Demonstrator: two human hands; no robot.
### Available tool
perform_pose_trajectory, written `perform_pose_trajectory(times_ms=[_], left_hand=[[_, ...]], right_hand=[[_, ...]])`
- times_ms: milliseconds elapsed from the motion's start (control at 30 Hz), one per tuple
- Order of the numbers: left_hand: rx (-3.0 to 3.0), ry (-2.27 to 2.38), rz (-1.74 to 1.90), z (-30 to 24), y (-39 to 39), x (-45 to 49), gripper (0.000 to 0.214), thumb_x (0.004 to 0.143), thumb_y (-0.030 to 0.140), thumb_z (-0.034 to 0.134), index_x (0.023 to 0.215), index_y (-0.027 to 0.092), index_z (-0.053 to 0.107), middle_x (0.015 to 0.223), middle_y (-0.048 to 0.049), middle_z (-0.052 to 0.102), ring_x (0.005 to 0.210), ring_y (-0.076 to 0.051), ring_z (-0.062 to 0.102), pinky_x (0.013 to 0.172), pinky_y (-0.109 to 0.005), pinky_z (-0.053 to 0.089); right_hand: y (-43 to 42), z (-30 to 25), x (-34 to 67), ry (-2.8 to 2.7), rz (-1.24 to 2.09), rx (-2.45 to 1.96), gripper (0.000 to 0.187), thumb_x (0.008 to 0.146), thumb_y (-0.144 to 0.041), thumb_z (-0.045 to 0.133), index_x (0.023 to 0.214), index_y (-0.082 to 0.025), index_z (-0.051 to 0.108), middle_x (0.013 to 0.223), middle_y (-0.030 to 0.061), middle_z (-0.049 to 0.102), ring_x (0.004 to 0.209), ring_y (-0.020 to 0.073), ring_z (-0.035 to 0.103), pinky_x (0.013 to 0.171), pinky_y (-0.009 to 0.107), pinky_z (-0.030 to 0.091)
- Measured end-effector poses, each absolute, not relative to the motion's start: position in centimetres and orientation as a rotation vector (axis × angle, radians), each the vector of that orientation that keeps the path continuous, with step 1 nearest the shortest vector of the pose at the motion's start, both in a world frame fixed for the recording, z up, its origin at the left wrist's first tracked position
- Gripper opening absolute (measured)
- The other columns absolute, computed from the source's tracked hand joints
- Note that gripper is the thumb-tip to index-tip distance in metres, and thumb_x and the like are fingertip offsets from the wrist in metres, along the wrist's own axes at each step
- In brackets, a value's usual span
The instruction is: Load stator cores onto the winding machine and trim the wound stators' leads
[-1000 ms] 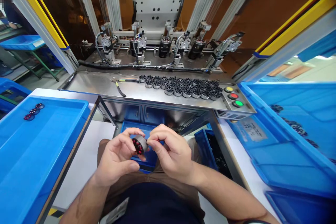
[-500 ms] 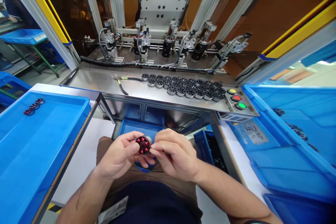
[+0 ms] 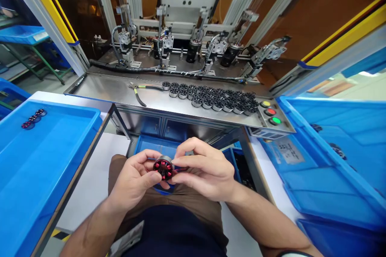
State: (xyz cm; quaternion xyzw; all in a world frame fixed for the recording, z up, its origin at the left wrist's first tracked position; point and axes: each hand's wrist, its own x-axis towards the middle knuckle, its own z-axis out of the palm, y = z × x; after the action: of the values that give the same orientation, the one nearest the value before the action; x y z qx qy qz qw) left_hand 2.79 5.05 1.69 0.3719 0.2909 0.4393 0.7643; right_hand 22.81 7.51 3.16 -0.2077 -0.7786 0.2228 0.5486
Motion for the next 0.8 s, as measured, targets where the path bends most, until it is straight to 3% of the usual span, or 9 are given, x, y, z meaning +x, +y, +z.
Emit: perform_pose_trajectory(times_ms=[233, 333, 400, 467, 567, 633, 700, 767, 800], left_hand=[[0.818, 0.618, 0.992, 1.6, 5.3, 3.0, 0.034, 0.075, 0.032, 0.084, 0.1, 0.018, 0.066, 0.079, -0.0025, 0.077, 0.072, -0.019, 0.077, 0.06, -0.019, 0.059], [0.85, 0.606, 1.059, 1.6, 5.2, 3.1, 0.03, 0.075, 0.021, 0.084, 0.099, 0.021, 0.066, 0.095, -0.0023, 0.076, 0.073, -0.014, 0.075, 0.061, -0.018, 0.058], [0.887, 0.581, 1.131, 1.6, 5.1, 3.0, 0.033, 0.07, 0.011, 0.085, 0.094, 0.022, 0.066, 0.111, -0.0021, 0.072, 0.084, -0.013, 0.074, 0.073, -0.02, 0.059], [0.905, 0.52, 1.216, 1.7, 5.2, 2.8, 0.035, 0.065, 0.007, 0.086, 0.088, 0.022, 0.066, 0.113, -0.0004, 0.07, 0.104, -0.016, 0.07, 0.09, -0.026, 0.056], [0.882, 0.473, 1.269, 1.7, 5.6, 2.6, 0.034, 0.068, 0.023, 0.088, 0.094, 0.025, 0.068, 0.109, -0.0013, 0.069, 0.121, -0.021, 0.062, 0.099, -0.03, 0.052], [0.885, 0.534, 1.129, 1.5, 6.0, 2.6, 0.039, 0.076, 0.044, 0.082, 0.104, 0.021, 0.069, 0.11, -0.0069, 0.071, 0.113, -0.021, 0.065, 0.094, -0.027, 0.053], [0.865, 0.534, 0.845, 1.1, 6.1, 2.7, 0.056, 0.086, 0.065, 0.06, 0.099, 0.011, 0.07, 0.095, -0.0138, 0.073, 0.089, -0.021, 0.072, 0.078, -0.026, 0.057], [0.823, 0.452, 0.626, 0.7, 6.0, 2.8, 0.065, 0.091, 0.069, 0.045, 0.089, 0.008, 0.068, 0.073, -0.0138, 0.072, 0.064, -0.02, 0.071, 0.058, -0.025, 0.055], [0.809, 0.424, 0.605, 0.5, 5.9, 2.9, 0.062, 0.092, 0.067, 0.045, 0.088, 0.009, 0.067, 0.067, -0.0127, 0.071, 0.058, -0.02, 0.07, 0.052, -0.024, 0.053]], right_hand=[[6.9, 3.2, 22.5, -1.856, 0.438, -0.568, 0.009, 0.087, -0.01, 0.068, 0.093, -0.015, 0.072, 0.082, 0.0073, 0.067, 0.072, 0.0142, 0.065, 0.06, 0.026, 0.056], [6.5, 3.6, 22.2, -1.842, 0.438, -0.613, 0.008, 0.088, -0.008, 0.064, 0.091, -0.013, 0.07, 0.079, 0.0068, 0.066, 0.07, 0.0136, 0.064, 0.059, 0.024, 0.055], [6.4, 3.9, 22.0, -1.823, 0.47, -0.65, 0.009, 0.089, -0.008, 0.062, 0.089, -0.014, 0.068, 0.076, 0.0057, 0.066, 0.068, 0.0132, 0.063, 0.059, 0.025, 0.054], [6.5, 4.2, 21.9, -1.802, 0.518, -0.676, 0.01, 0.089, -0.008, 0.061, 0.086, -0.015, 0.067, 0.074, 0.0046, 0.065, 0.067, 0.0131, 0.061, 0.059, 0.025, 0.053], [6.6, 4.5, 21.8, -1.83, 0.577, -0.625, 0.01, 0.09, -0.009, 0.06, 0.085, -0.015, 0.065, 0.073, 0.0049, 0.065, 0.067, 0.0136, 0.061, 0.06, 0.025, 0.053], [6.7, 4.6, 21.8, -1.873, 0.588, -0.553, 0.008, 0.091, -0.01, 0.059, 0.088, -0.015, 0.065, 0.075, 0.0061, 0.066, 0.069, 0.0142, 0.063, 0.061, 0.026, 0.054], [6.8, 4.6, 21.9, -1.903, 0.588, -0.499, 0.008, 0.092, -0.01, 0.059, 0.09, -0.014, 0.065, 0.077, 0.0072, 0.066, 0.07, 0.0144, 0.064, 0.061, 0.025, 0.054], [6.8, 4.7, 21.9, -1.918, 0.578, -0.474, 0.009, 0.091, -0.008, 0.059, 0.091, -0.014, 0.065, 0.077, 0.007, 0.065, 0.069, 0.0141, 0.063, 0.06, 0.025, 0.054], [6.8, 4.8, 22.0, -1.924, 0.568, -0.476, 0.009, 0.09, -0.007, 0.059, 0.091, -0.014, 0.065, 0.076, 0.0065, 0.065, 0.069, 0.014, 0.062, 0.059, 0.024, 0.053]])
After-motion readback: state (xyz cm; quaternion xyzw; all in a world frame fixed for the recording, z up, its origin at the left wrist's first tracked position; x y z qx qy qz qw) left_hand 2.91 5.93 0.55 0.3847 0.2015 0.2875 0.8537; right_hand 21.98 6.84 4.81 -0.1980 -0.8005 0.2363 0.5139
